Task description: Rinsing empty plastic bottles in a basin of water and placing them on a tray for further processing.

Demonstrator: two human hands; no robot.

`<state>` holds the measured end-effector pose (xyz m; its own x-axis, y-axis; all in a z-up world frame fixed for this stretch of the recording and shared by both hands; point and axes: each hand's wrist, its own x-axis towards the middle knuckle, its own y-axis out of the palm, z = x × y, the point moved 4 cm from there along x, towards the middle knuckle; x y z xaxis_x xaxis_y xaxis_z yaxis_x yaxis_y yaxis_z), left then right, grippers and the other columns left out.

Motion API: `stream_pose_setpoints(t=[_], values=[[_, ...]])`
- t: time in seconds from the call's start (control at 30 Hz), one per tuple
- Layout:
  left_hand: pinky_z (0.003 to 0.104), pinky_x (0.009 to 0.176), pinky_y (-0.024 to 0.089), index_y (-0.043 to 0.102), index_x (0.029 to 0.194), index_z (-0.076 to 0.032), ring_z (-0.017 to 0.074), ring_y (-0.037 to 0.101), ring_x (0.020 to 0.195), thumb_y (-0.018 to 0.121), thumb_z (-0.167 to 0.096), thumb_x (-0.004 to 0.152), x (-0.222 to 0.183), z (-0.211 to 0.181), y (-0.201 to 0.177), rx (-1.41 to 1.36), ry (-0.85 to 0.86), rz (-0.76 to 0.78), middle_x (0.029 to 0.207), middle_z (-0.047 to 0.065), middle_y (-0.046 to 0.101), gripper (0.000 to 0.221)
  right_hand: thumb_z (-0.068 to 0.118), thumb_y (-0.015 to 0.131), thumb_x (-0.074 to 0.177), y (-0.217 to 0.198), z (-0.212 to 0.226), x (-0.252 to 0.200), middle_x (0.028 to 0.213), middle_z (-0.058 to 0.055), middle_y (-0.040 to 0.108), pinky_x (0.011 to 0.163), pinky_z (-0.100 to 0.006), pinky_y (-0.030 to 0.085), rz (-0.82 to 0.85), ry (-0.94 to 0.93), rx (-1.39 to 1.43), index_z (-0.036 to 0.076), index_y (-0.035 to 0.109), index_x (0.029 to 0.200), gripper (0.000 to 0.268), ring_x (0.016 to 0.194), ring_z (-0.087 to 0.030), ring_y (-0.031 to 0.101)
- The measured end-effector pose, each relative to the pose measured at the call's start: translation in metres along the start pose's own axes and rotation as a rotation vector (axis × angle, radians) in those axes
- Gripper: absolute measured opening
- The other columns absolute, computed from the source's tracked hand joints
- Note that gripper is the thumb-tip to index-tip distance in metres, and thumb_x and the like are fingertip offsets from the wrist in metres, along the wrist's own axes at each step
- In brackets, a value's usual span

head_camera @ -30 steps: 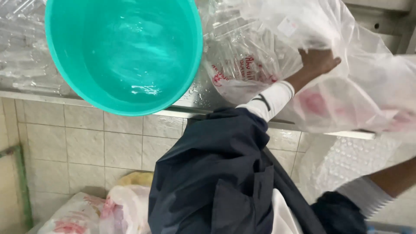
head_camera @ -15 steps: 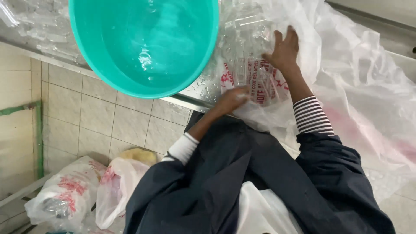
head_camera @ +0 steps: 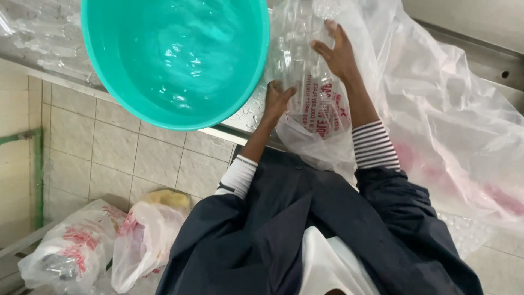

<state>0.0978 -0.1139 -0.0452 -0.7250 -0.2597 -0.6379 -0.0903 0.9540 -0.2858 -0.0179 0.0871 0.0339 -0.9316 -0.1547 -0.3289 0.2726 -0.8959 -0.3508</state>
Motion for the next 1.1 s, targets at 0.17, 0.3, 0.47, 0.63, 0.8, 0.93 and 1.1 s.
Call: stream_pose_setpoints(t=[0.17,0.3,0.47,0.63,0.8,0.93,1.1], values=[[0.056,0.114,0.051,0.051,0.146,-0.010,0.0398,0.046,0.150,0.082,-0.066,0.070,0.050,0.018,0.048,-0.073,0.047,0.199,0.164,0.019,0.036,0.099,0.092,0.039,0.095,-0.009,-0.024,0.056,0.179,-0.017,0.024,0.127,-0.066,0.013,0.113,-0.084,-0.707,0.008,0.032,0.173,0.116,0.159,-0.042,-0.001],[0.057,0.121,0.040,0.050,0.141,-0.015,0.0382,0.034,0.155,0.085,-0.062,0.074,0.065,0.044,0.058,-0.056,0.137,0.171,0.167,0.017,0.029,0.089,0.098,0.031,0.084,-0.014,-0.011,0.041,0.176,-0.022,0.033,0.121,-0.079,0.019,0.176,0.130,-0.749,0.016,0.015,0.175,0.124,0.159,-0.058,0.013],[0.073,0.130,0.015,-0.008,0.174,-0.007,0.0532,0.019,0.165,0.094,-0.040,0.094,0.027,0.054,0.046,-0.585,0.036,0.439,0.177,0.039,0.008,0.134,0.106,0.013,0.091,0.029,-0.030,-0.040,0.161,-0.041,0.049,0.123,-0.069,0.019,0.297,0.354,-1.091,0.013,0.032,0.176,0.128,0.158,-0.056,0.031],[0.062,0.111,0.026,0.020,0.159,-0.014,0.0403,0.032,0.139,0.094,-0.051,0.091,0.021,0.109,0.078,-0.710,-0.150,0.608,0.146,0.023,0.026,0.107,0.106,0.038,0.091,0.038,-0.100,-0.118,0.162,-0.037,0.038,0.118,-0.078,0.026,0.025,0.504,-0.728,0.014,0.023,0.176,0.126,0.152,-0.059,0.031],[0.071,0.128,0.013,0.034,0.174,-0.010,0.0484,0.024,0.159,0.088,-0.054,0.102,0.052,0.141,0.133,-0.829,-0.136,0.879,0.170,0.029,0.027,0.100,0.111,0.031,0.095,0.015,-0.212,-0.126,0.180,-0.028,0.019,0.130,-0.073,0.012,-0.021,0.499,-0.216,0.020,0.012,0.180,0.126,0.165,-0.054,0.012],[0.064,0.135,0.019,0.022,0.180,-0.022,0.0407,0.024,0.165,0.095,-0.040,0.097,-0.037,-0.011,0.065,-0.762,0.261,1.007,0.178,0.026,0.021,0.112,0.093,0.046,0.098,0.000,-0.102,-0.132,0.164,-0.022,0.046,0.113,-0.054,0.045,-0.098,0.243,0.547,0.024,0.024,0.179,0.108,0.144,-0.037,0.050],[0.055,0.142,0.025,0.024,0.183,-0.029,0.0216,0.010,0.175,0.099,-0.027,0.099,-0.066,-0.125,-0.111,-0.794,0.536,1.062,0.187,0.010,0.019,0.113,0.085,0.061,0.071,0.099,0.149,-0.120,0.144,-0.030,0.065,0.108,-0.059,0.061,-0.021,-0.100,1.119,0.010,0.031,0.177,0.133,0.121,-0.038,0.072]])
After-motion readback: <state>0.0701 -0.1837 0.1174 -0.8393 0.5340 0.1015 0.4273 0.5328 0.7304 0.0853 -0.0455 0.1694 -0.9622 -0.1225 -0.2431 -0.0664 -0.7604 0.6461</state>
